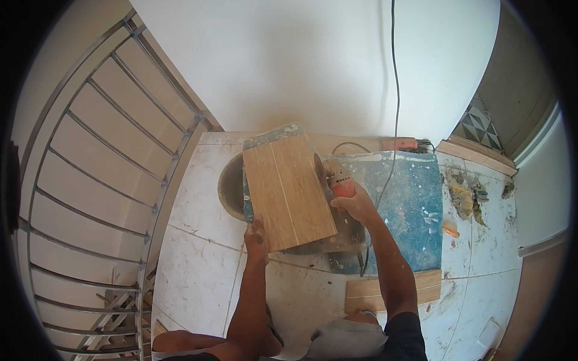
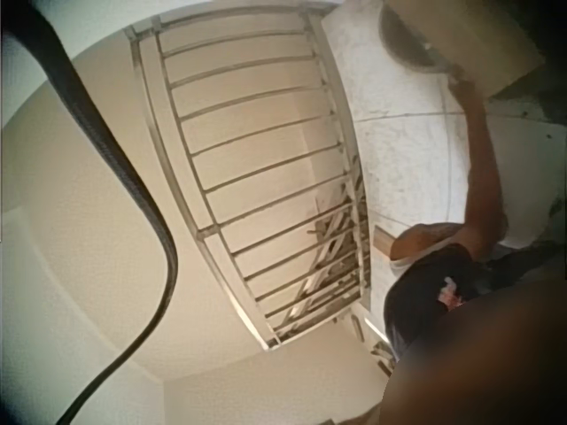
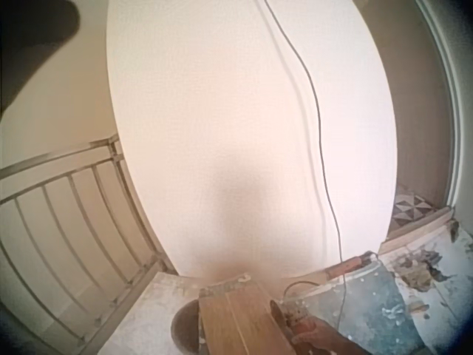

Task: Applying mortar, setting tiles, and grinding tiles to fit stair steps.

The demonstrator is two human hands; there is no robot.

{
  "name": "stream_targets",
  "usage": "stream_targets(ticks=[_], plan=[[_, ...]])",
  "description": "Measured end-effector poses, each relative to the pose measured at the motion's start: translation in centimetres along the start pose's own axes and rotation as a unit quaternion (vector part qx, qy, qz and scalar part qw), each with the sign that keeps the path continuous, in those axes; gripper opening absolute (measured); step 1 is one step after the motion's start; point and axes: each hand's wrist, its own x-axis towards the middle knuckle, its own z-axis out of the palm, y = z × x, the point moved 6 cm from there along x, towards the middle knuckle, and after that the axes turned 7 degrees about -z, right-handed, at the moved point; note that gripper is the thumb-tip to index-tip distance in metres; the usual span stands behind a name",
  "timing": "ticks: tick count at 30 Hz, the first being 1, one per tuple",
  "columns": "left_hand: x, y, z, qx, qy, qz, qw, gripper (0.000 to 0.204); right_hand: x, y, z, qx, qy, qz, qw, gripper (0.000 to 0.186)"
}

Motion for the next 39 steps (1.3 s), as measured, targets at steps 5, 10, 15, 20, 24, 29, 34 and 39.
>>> stream_targets(ticks=[5, 10, 15, 20, 24, 29, 34, 39], plan=[[-0.4, 0.3, 0.3, -0.006, 0.013, -0.008, 1.000, 0.035, 0.1, -0.3, 0.1, -0.004, -0.002, 0.006, 1.000, 0.042], [0.8, -1.3, -1.0, 0.042, -0.008, -0.051, 0.998, 0.048, 0.4, -0.2, 0.3, 0.026, -0.008, -0.003, 1.000, 0.044], [0.7, -0.8, -0.6, 0.015, 0.012, -0.023, 1.000, 0.031, 0.8, 0.4, 0.0, 0.010, -0.007, 0.005, 1.000, 0.047], [0.4, -0.5, -0.2, 0.003, 0.002, 0.003, 1.000, 0.031, 0.8, 0.2, -0.3, -0.007, 0.007, 0.013, 1.000, 0.049], [0.3, -0.2, -0.2, 0.009, 0.004, -0.017, 1.000, 0.031, 0.9, 0.0, -0.1, -0.018, 0.007, 0.018, 1.000, 0.051], [-0.6, 0.5, 0.7, 0.005, 0.011, -0.012, 1.000, 0.039, 1.4, 0.7, -0.4, -0.023, 0.002, 0.006, 1.000, 0.051], [0.3, -0.2, -0.3, 0.011, -0.028, -0.010, 1.000, 0.048, 2.2, 0.4, 0.1, 0.005, -0.008, -0.017, 1.000, 0.051], [-0.2, 0.1, 0.2, 0.042, -0.023, -0.041, 0.998, 0.057, 2.2, 0.1, -0.1, -0.015, 0.004, 0.001, 1.000, 0.049]])
